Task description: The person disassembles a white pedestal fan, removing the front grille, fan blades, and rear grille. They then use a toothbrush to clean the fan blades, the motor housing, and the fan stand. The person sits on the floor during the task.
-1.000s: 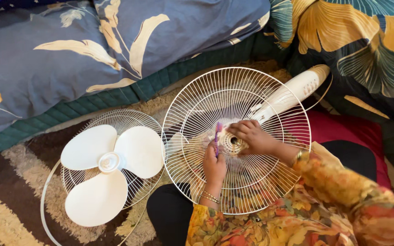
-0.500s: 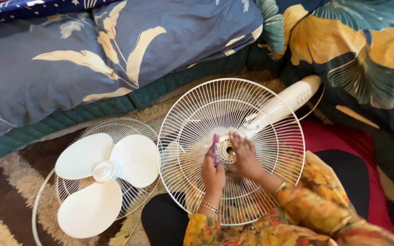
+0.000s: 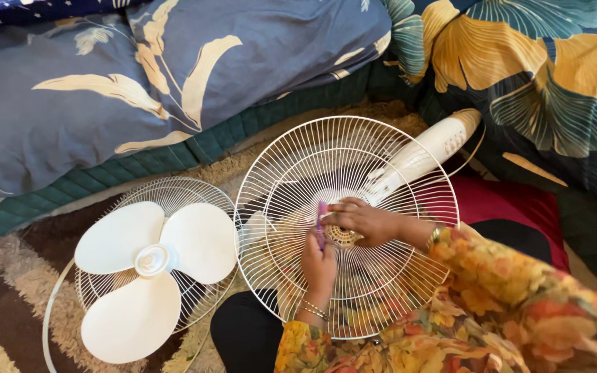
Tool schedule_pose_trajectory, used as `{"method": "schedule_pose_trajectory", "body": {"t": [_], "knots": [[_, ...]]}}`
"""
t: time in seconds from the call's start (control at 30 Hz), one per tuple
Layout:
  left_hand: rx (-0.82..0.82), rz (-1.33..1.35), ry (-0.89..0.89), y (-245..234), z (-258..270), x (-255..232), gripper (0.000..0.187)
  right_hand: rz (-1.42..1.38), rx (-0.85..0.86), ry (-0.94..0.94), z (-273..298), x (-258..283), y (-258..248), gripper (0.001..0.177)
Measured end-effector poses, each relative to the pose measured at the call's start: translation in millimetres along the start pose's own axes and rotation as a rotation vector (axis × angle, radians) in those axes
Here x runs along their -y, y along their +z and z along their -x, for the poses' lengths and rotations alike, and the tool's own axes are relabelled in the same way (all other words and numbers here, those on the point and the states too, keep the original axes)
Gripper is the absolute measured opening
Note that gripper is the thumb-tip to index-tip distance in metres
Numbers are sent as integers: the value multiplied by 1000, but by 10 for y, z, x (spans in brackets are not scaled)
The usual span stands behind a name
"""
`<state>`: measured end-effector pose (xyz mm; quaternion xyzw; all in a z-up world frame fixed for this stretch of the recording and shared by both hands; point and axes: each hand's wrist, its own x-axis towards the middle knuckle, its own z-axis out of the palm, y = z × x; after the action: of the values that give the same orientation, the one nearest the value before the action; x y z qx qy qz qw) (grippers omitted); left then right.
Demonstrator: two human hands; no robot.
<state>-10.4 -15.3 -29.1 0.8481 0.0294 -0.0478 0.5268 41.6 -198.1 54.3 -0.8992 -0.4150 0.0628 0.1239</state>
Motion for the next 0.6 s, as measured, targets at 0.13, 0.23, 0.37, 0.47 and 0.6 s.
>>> {"method": "schedule_pose_trajectory", "body": {"t": [0.13,0.23,0.37,0.47,0.6], "knots": [[-272,83,411,164,100,60,54,-107,212,13,-47,28,-272,105],[-202,157,256,56,70,26,58,-44,-91,140,8,223,-111,114],[-249,-24,476,-59,133,-99,60,-50,-452,216,251,402,306,97],[-282,-125,631,14,237,-196,60,-7,-498,291,441,443,562,79],[-203,-114,569,55,334,-223,58,10,-549,264,520,394,715,74]]}}
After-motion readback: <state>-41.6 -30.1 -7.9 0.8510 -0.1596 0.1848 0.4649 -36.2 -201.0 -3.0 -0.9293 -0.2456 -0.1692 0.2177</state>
